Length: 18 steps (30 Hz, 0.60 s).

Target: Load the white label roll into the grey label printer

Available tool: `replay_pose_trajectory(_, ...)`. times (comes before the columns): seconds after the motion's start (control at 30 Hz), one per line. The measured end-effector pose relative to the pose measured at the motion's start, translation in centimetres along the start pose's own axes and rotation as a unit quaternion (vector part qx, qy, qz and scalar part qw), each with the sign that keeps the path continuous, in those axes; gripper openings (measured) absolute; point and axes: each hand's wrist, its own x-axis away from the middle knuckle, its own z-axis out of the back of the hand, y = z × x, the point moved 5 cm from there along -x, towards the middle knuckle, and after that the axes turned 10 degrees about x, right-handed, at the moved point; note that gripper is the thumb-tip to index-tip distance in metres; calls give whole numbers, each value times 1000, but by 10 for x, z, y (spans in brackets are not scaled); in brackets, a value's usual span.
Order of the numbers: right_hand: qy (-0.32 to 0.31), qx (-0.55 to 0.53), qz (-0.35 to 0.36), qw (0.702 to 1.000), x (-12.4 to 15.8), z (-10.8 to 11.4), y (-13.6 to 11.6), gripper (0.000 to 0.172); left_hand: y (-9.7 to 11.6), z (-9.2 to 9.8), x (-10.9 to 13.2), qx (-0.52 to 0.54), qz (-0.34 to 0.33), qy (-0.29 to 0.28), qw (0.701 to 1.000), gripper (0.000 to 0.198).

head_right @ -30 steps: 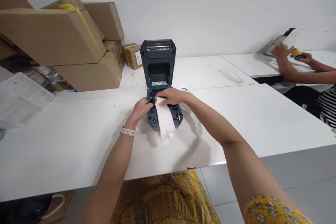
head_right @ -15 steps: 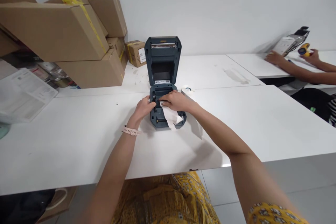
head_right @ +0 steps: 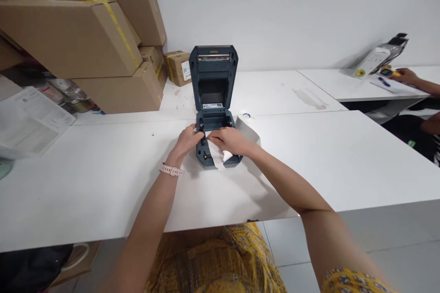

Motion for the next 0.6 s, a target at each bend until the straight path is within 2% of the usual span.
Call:
replay_pose_trajectory(0.3, 10, -29, -14, 999, 9, -8, 0, 43, -3, -2, 0, 13, 7, 8, 1000, 43)
replay_pose_trajectory(0.6, 3, -12, -9, 1000, 13, -10, -1, 47, -4, -2, 1, 18, 3, 9, 1000, 47)
